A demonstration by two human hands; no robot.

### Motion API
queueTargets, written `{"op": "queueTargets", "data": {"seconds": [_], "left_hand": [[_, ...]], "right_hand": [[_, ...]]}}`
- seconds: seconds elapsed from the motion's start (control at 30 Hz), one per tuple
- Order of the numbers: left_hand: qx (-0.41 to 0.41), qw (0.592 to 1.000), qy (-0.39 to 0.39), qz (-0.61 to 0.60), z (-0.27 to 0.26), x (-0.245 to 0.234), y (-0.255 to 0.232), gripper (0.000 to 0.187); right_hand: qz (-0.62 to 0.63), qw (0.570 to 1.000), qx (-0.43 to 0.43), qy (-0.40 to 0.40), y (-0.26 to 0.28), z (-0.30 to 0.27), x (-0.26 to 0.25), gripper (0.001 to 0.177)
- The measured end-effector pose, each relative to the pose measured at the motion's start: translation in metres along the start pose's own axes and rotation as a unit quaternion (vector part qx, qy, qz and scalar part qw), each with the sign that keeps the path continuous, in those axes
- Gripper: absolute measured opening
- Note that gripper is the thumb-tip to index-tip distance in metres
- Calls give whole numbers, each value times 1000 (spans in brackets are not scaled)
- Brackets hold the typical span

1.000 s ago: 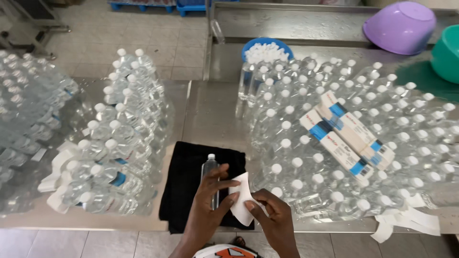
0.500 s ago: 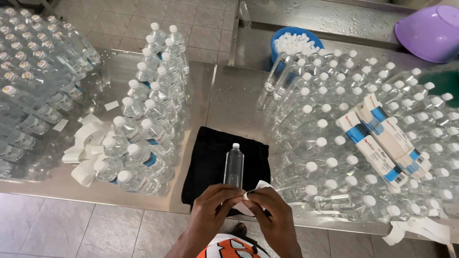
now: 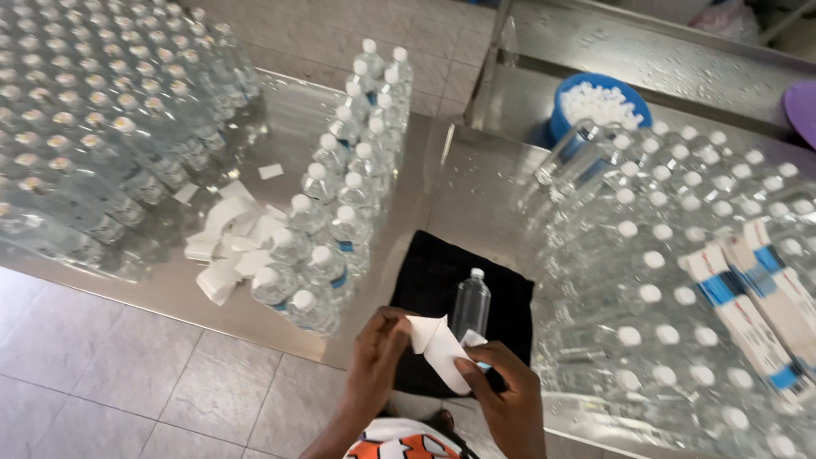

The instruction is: The person places clear plastic water bottles on a black mat and wraps paper labels around them by hand. They smooth the labels to secure them and then move the labeled bottles to a stack on the left side of the table. The process is repeated for several bottles.

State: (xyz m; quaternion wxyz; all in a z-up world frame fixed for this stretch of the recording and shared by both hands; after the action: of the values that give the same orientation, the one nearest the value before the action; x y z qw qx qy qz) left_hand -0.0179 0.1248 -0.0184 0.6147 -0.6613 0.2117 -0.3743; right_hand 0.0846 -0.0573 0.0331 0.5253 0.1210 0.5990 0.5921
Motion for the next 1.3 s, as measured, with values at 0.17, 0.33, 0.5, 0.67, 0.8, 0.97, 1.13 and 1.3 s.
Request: {"op": "queueTargets", "data": {"seconds": [0.17, 0.33, 0.5, 0.67, 0.8, 0.97, 1.13, 1.3], "left_hand": [[-151, 970, -144, -127, 20, -91, 14, 31], [-33, 960, -251, 120, 99, -247, -3, 21], [-12, 930, -220, 295, 182, -340, -13, 52], [93, 812, -191, 544, 224, -366, -19, 25], [325, 776, -180, 510, 200, -326, -58, 24], [314, 881, -142, 325, 96, -168, -127, 21], [57, 984, 153, 71, 36, 16, -14, 20], [43, 965, 252, 63, 18, 95, 35, 49]], "right_hand": [[175, 967, 182, 29, -68, -4, 15, 11], [209, 945, 240, -79, -107, -1, 8, 30], [211, 944, 222, -126, -108, 10, 8, 31], [455, 818, 293, -197, -124, 23, 18, 47], [473, 777, 318, -267, -146, 18, 12, 56], [492, 747, 325, -307, -118, 26, 9, 61], [478, 749, 308, -340, -86, 29, 14, 70], [431, 753, 321, -381, -75, 9, 28, 57]]}}
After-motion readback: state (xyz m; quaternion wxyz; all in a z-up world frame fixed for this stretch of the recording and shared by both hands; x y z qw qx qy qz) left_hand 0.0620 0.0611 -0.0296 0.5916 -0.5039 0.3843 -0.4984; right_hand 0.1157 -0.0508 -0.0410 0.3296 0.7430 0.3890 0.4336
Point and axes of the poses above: each hand's wrist, its own z-axis towards the middle knuckle, its own x-axis out of the palm, y = z × x, the point moved 8 cm from there along z, towards the middle knuckle, and after that the axes turned 2 degrees about -z, right-handed, at the moved point
